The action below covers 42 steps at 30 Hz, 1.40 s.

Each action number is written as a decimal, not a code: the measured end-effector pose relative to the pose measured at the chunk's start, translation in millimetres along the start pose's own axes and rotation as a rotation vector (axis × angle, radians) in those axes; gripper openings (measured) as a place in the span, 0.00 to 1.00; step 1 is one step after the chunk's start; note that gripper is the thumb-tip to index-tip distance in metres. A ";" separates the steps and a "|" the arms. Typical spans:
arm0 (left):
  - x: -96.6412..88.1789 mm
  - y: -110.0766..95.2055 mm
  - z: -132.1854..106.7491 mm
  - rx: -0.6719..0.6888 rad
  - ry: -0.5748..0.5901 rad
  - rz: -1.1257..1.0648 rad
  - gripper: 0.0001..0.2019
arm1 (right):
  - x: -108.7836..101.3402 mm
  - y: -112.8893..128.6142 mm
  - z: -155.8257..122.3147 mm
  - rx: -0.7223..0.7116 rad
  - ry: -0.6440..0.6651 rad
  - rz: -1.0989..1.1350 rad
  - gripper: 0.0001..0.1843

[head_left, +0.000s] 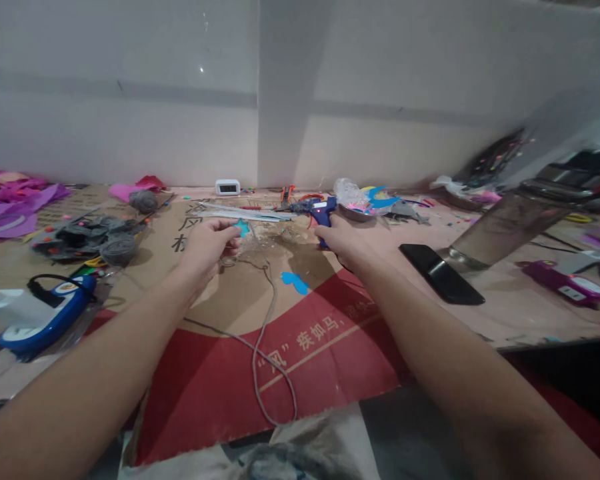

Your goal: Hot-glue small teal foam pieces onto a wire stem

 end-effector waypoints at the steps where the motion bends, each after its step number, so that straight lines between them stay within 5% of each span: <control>1: -1.0 0.0 0.3 0.001 -0.008 -0.005 0.05 | 2.0 -0.6 -0.5 0.042 -0.007 0.086 0.09; 6: -5.4 4.6 4.2 -0.012 -0.023 -0.041 0.06 | 22.3 23.5 -9.9 -0.021 0.107 0.310 0.13; 13: -5.7 6.1 6.7 -0.001 0.003 -0.008 0.05 | 38.2 52.8 -33.1 -0.151 0.251 0.152 0.09; 27: 0.2 1.8 0.8 0.012 -0.022 0.006 0.04 | 52.0 66.6 -42.2 -0.413 0.226 -0.142 0.10; 42: -1.1 -0.4 1.4 0.038 -0.049 -0.021 0.03 | 52.8 66.2 -43.5 -0.419 0.213 -0.246 0.14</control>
Point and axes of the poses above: each hand's wrist, its own z-axis towards the middle knuckle, its own x-axis out of the palm, y = z × x, the point moved 8 cm from there along z, towards the middle knuckle, and after that the axes turned 3 degrees about y, right-handed, at the moved point
